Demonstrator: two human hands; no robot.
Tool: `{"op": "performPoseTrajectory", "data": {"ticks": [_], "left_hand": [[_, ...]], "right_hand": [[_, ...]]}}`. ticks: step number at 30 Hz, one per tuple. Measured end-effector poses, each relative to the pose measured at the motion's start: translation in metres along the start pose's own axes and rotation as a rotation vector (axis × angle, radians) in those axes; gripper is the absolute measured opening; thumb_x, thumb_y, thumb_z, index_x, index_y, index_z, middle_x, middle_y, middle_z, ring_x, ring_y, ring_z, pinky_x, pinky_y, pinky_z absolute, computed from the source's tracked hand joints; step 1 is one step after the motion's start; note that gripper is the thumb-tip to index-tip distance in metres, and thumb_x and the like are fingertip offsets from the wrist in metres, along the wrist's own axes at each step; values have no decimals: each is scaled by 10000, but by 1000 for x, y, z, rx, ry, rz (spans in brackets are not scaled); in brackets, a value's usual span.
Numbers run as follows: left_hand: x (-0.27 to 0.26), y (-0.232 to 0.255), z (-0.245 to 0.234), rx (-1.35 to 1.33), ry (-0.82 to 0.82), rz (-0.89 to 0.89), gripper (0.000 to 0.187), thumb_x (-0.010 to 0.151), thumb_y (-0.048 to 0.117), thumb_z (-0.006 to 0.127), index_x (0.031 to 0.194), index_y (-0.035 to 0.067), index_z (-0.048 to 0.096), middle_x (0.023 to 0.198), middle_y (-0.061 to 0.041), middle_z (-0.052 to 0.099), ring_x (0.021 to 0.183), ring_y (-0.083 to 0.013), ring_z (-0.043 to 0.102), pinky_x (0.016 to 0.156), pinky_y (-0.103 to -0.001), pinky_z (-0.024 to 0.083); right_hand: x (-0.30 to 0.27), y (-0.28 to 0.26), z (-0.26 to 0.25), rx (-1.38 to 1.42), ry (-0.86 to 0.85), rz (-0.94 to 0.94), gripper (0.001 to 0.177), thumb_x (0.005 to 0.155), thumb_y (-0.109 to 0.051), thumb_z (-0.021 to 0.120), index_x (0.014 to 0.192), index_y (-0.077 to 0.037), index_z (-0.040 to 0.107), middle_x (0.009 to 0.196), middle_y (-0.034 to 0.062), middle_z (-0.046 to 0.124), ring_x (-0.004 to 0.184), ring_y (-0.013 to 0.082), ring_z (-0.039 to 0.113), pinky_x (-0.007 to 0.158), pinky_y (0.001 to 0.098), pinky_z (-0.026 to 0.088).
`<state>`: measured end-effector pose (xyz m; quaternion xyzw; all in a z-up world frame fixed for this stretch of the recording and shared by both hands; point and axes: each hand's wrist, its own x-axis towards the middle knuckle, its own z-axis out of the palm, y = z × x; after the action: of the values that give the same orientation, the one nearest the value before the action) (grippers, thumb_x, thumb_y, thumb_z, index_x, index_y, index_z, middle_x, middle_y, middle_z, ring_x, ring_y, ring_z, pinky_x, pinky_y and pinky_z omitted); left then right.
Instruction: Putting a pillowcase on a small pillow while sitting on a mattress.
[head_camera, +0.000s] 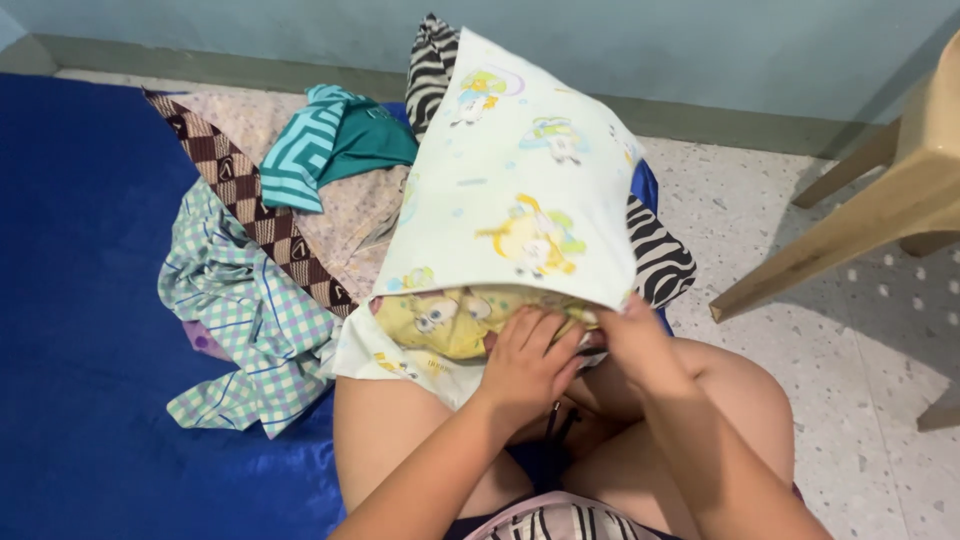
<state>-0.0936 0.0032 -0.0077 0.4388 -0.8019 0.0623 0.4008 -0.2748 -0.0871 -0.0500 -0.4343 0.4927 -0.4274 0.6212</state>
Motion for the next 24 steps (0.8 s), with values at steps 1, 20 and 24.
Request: {"op": "performPoseTrajectory", "data": {"ticks": [1,20,24], "left_hand": [[10,5,-8,3,3,5,472,855,221,746,1289,93,610,1287,-133,579,1222,-347,543,1086,-500,444],[59,22,-39,-173,61,-332,137,967,238,658,995,120,722,940,-82,723,892,-337,668,816,-473,488],[66,29,-64,-354,39,-335,156,965,257,694,965,105,729,937,-80,728,886,-327,683,788,-438,528]], "right_hand": [[-20,-34,9,2,-1,-6,318,965,-74,574,1269,-6,635,1032,101,727,832,183,663,711,346,542],[-84,-78,24,-181,102,-304,253,910,-70,708,1148,-46,627,978,30,671,856,84,632,721,243,542],[-95,-96,6,-100,72,-248,164,946,-42,712,1104,3,705,899,44,688,797,118,620,679,276,527]]}}
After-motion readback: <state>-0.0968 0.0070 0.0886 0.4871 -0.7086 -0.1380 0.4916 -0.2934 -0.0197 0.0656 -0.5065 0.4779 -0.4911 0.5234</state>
